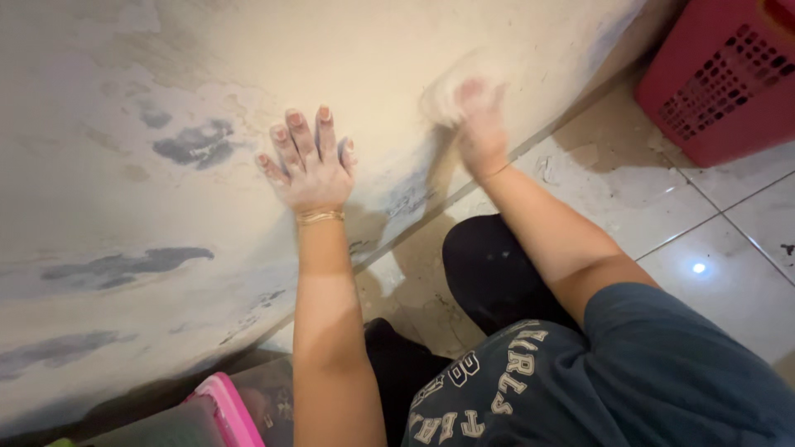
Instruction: The person kneels and uses a sanding block to smooth a wall surface, moving the block in circular and back-and-forth motions across a patch of wall near the floor. The person occasionally pauses to feel the wall with their hand.
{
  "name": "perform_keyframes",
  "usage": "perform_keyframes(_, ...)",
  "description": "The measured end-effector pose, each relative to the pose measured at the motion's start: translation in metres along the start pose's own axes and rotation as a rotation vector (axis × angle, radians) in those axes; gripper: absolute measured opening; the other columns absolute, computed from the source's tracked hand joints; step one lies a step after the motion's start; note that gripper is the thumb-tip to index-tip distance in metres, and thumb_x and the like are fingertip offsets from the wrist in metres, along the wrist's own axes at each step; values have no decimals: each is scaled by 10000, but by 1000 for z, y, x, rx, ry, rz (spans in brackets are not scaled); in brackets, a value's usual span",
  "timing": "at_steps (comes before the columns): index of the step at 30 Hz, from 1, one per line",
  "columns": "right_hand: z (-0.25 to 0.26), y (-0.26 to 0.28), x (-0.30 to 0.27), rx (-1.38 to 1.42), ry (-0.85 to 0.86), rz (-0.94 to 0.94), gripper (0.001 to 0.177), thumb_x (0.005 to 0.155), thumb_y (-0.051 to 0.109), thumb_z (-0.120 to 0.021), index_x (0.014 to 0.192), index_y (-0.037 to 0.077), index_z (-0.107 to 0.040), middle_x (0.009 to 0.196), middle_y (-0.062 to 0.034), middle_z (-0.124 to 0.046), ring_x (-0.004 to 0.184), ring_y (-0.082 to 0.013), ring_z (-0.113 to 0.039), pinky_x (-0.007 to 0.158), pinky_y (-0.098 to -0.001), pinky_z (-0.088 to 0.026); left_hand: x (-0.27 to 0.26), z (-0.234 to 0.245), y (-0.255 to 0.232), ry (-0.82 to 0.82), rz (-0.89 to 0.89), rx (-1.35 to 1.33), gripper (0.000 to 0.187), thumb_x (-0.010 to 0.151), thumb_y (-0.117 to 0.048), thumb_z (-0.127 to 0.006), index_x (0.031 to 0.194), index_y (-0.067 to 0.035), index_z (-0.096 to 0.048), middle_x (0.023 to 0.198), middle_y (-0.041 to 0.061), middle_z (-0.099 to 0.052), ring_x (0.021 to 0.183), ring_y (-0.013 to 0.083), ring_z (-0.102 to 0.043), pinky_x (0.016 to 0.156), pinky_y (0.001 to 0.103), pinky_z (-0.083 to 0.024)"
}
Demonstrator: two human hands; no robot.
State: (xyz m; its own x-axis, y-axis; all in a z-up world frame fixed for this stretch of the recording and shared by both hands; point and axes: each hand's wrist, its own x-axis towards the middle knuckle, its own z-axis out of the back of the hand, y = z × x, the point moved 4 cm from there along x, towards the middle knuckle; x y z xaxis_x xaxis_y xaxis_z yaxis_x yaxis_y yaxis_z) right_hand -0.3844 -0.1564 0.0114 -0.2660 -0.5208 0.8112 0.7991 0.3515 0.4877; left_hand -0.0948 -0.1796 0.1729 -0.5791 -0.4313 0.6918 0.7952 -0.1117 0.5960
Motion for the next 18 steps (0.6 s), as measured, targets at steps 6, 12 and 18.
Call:
perform_keyframes(6,-13,-111,-14,-219,83,-198,532,1046,5,-691,1576,33,-658,1406,-207,-754,1364,-403,-673,1217,-543,-420,-1,-6,-2,11,-1,-16,663,1265,-527,-289,1845,-240,-148,1931,154,-57,1782,400,-46,1425,676,-17)
perform_keyframes(12,18,-121,-17,-156,-126,-393,581,975,-97,-640,1541,14,-706,1559,-276,-663,1416,-482,-642,1250,-478,-484,2,-4,-2,-9,4,0,660,1271,-534,-298,1844,-230,-174,1920,175,-90,1774,421,-63,1413,690,-14)
perform_keyframes(18,-26,-43,-6,-232,64,283,489,1083,-3,-716,1566,59,-676,1628,-187,-632,1552,-405,-560,1356,-640,-212,1,-6,-4,-29,9,-12,681,1260,-532,-322,1865,-233,-233,1908,177,-131,1765,420,-95,1408,690,-27)
